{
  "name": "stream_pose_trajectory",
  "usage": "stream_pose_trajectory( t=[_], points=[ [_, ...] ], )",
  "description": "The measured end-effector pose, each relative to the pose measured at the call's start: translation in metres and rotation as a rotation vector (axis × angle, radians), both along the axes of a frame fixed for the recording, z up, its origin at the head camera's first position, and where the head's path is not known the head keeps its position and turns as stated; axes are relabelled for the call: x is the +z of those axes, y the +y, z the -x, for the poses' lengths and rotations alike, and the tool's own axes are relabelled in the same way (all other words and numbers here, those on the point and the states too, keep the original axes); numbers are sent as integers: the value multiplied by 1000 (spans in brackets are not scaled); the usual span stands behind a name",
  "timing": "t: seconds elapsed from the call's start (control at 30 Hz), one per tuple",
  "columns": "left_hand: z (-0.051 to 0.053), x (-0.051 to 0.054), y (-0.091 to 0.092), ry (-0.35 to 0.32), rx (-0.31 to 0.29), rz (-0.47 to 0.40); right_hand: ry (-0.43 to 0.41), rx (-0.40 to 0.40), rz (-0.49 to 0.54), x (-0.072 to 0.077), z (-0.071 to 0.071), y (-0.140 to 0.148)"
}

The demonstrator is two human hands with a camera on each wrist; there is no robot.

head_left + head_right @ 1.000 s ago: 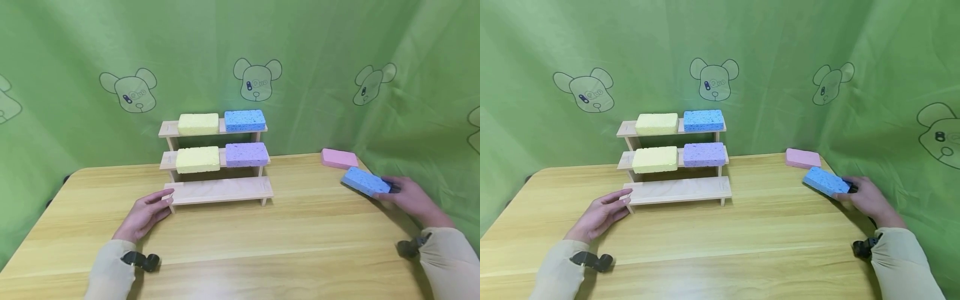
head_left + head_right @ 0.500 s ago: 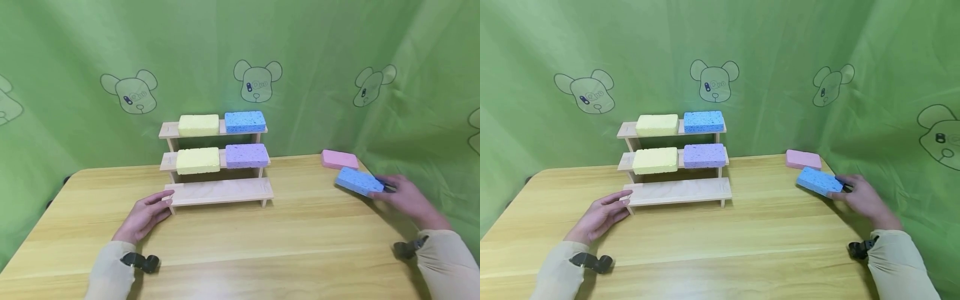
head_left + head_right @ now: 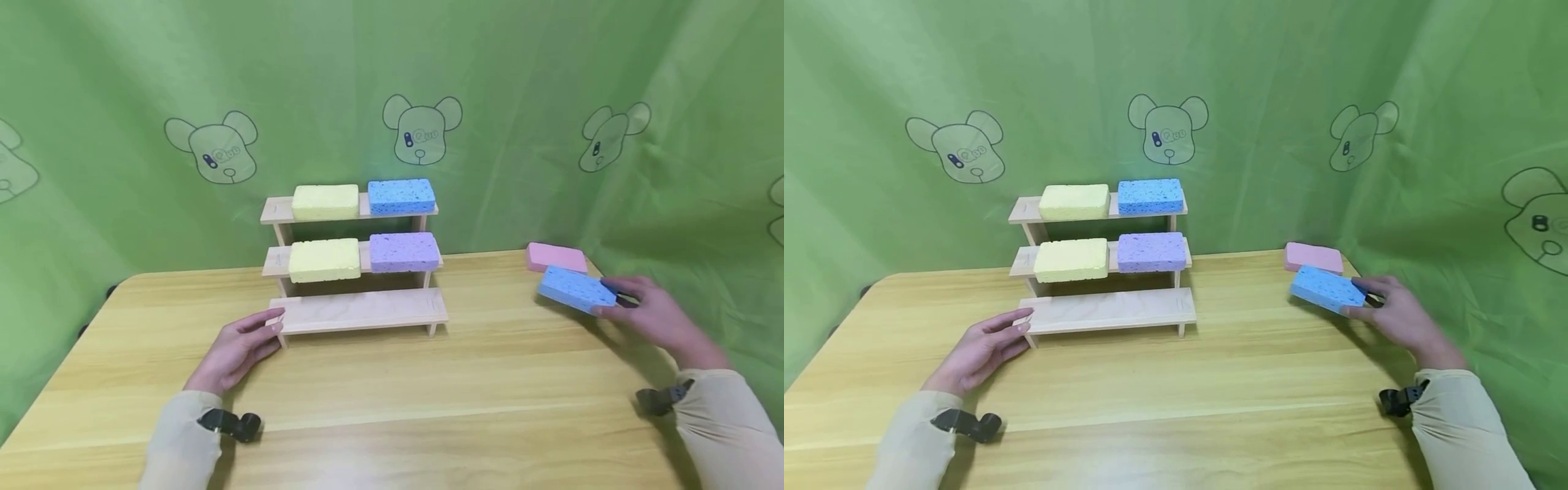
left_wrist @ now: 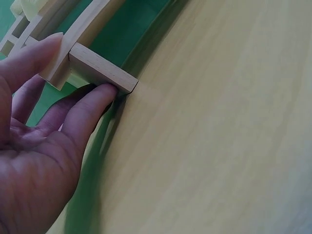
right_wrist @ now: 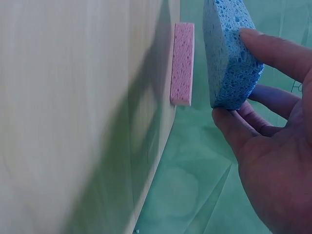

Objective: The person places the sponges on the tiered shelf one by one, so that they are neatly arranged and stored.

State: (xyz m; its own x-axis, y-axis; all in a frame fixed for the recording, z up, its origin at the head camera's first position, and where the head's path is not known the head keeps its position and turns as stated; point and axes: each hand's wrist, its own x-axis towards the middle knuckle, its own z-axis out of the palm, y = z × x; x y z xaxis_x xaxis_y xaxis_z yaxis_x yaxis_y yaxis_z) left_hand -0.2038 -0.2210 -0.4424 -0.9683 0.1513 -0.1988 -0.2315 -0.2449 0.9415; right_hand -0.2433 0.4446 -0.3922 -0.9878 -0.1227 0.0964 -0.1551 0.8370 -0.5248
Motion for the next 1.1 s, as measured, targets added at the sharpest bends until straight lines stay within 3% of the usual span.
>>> stream_pose_trajectory(
  t=[0.67, 1.1],
  points=[
    [2, 2, 3, -6, -1, 0, 9, 58, 90, 5, -3, -20],
    [0, 1, 0, -10, 8, 2, 32, 127, 115, 8, 3, -41]
  ],
)
